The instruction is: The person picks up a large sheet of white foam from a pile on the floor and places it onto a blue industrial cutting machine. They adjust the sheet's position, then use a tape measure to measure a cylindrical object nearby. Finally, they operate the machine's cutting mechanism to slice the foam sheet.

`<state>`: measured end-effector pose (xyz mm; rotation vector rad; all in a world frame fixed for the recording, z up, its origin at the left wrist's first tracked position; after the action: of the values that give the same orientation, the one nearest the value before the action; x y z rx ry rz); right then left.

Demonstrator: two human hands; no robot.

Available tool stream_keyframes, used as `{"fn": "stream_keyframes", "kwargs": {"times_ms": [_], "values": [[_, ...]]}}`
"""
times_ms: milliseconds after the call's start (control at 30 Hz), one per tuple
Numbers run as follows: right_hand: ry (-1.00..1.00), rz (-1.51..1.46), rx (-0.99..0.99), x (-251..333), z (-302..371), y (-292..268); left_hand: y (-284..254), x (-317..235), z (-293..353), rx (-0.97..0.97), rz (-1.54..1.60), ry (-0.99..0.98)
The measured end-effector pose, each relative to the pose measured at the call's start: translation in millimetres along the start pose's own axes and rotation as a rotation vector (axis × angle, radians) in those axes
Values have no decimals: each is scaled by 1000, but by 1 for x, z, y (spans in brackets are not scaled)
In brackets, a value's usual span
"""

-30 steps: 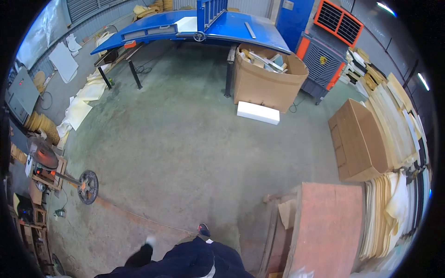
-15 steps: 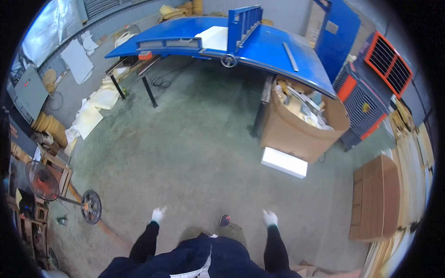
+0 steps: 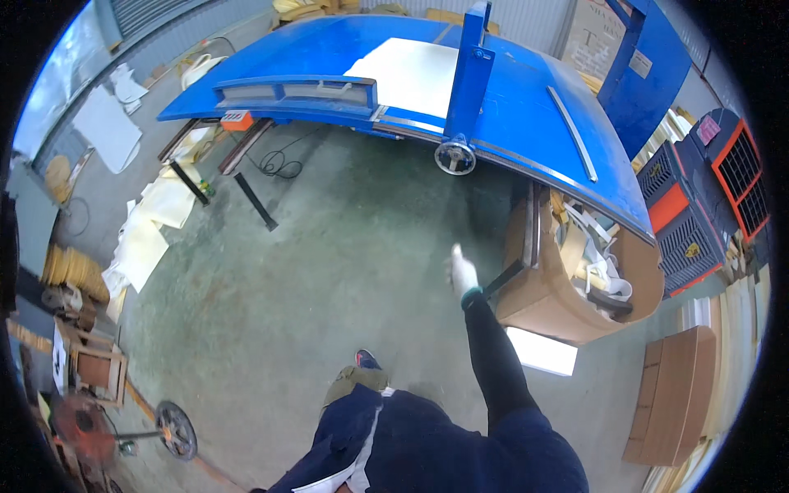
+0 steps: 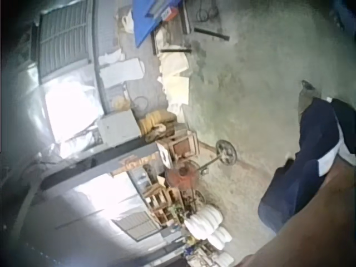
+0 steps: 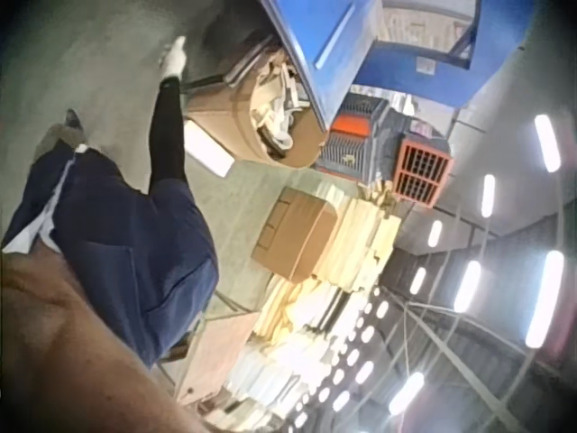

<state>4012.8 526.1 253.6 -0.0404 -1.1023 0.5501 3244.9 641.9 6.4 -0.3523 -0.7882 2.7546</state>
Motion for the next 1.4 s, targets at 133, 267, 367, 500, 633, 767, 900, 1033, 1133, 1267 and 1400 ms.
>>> {"fn": "stream_keyframes", "kwargs": {"times_ms": [133, 267, 367, 500, 633, 767, 900, 1033, 1133, 1267, 1400], "values": [[52, -369, 98, 111, -103, 11, -284, -124, -184, -506, -119, 271], [178, -492, -109, 145, -214, -30, -597, -435, -202, -678, 764, 593], [291, -697, -98, 169, -274, -24, -738, -578, -185, -843, 644, 960], [369, -942, 25, 179, -327, -16, -850, -717, -195, -929, 483, 1204], [503, -1117, 23, 181, -337, -21, -933, -818, -234, -877, 375, 1300], [444, -1125, -421, 207, -341, -8, -1002, -900, -272, -874, 218, 1395], [370, -737, -841, 285, -307, 43, -1016, -973, -317, -737, 49, 1416], [78, -31, -1437, 245, -325, 77, -995, -992, -332, -563, -93, 1416], [320, 239, -1516, 265, -326, 133, -997, -992, -339, -483, -85, 1359], [321, 324, -1303, 285, -312, 180, -995, -991, -345, -481, -90, 1341], [302, -85, -1093, 279, -306, 145, -995, -991, -343, -528, -85, 1328]]}}
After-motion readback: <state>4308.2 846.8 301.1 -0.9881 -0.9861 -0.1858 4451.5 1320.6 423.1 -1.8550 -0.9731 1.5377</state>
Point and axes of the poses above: each hand's wrist, its own z-axis away from the middle knuckle, its own y-axis out of the palm, x = y × z, the point moved 4 cm from there along -z, towards the middle knuckle, and after that the axes turned 13 degrees about z, right-handed, at the moved point
